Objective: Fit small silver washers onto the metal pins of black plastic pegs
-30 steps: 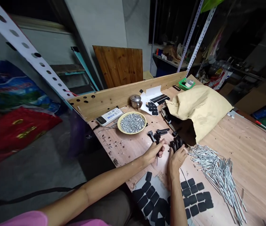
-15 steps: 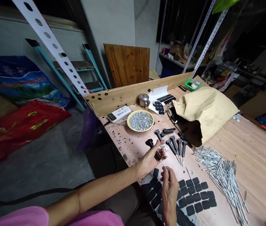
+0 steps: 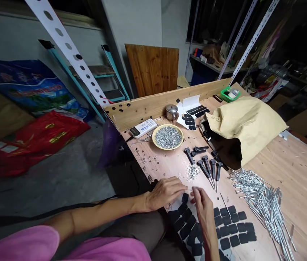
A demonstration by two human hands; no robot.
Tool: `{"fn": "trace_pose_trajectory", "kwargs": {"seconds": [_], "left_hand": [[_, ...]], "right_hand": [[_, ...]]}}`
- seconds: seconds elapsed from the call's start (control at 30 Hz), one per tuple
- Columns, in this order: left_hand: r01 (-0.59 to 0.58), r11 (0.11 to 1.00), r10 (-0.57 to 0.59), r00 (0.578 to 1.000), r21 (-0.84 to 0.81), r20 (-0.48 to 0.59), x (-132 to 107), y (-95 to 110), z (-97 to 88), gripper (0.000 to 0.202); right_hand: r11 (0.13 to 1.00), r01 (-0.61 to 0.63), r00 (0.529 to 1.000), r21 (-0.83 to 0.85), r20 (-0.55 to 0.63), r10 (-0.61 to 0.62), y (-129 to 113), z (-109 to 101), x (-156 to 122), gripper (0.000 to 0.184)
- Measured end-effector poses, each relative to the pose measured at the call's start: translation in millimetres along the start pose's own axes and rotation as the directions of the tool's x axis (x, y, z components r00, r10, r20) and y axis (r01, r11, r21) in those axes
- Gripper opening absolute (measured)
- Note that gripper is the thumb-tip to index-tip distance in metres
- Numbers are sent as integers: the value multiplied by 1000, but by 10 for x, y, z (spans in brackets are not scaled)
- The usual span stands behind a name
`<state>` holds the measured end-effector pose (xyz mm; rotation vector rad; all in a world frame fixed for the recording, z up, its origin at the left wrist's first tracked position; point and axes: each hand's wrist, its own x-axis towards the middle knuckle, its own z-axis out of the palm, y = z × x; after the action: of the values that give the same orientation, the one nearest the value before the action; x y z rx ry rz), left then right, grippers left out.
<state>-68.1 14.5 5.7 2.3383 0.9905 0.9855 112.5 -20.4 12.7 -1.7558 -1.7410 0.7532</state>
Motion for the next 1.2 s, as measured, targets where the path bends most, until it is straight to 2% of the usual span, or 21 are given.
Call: {"fn": "trace_pose_trajectory", "kwargs": {"seconds": [0.07,0.13,0.2,0.27,0.37,0.43,0.5,0.6,0.67,0.73,0.77,0.83,0.9,0.97,1.1,1.2], "left_hand": [[189,976,-194,980,-105,-47,27,-67,30,17],[346,903,-368,929,-255,-43,51,-108,40,18],[458,791,-493,870,-407,21,78,-138,37,20],[551,627,-574,805,-551,151,104,-166,30,22],[653,313,-588,704,-690,399,132,-199,20,32],[700,140,-554,641,-700,531,150,-201,6,38],[741,35,-536,580,-671,613,173,-183,-14,42],[770,-47,-532,520,-636,669,212,-138,-41,45],[769,-89,-521,506,-633,688,231,-111,-45,47],[762,-112,-496,514,-638,700,239,-90,-36,50],[758,-112,-475,527,-643,705,240,-79,-27,52],[756,-97,-426,556,-647,714,239,-53,-6,55],[758,-79,-389,575,-648,720,241,-22,13,57],[754,-67,-374,588,-653,717,248,13,23,57],[749,-50,-352,606,-660,714,272,61,16,55],[760,-32,-363,597,-650,716,280,69,15,54]], "right_hand": [[981,58,993,-183,-94,-76,175,77,195,46],[950,90,985,-300,-116,-130,314,165,349,41],[942,98,987,-322,-92,-134,389,247,439,34],[934,93,988,-344,-83,-129,419,307,477,29],[933,52,990,-356,-102,-94,440,341,501,23],[936,21,990,-350,-121,-68,460,341,524,20],[942,3,988,-336,-141,-54,477,337,552,19],[957,10,984,-289,-166,-60,478,331,569,20],[972,21,981,-236,-183,-65,450,316,543,18],[984,16,974,-177,-221,-55,392,287,483,16],[995,2,966,-104,-258,-29,349,269,443,19],[989,-35,940,144,-331,81,241,231,358,27],[907,-59,911,417,-349,220,121,200,278,36],[827,-62,895,559,-336,294,20,184,215,39],[790,-5,882,613,-370,292,-58,200,136,39],[827,79,872,557,-440,214,-30,223,91,33]]}}
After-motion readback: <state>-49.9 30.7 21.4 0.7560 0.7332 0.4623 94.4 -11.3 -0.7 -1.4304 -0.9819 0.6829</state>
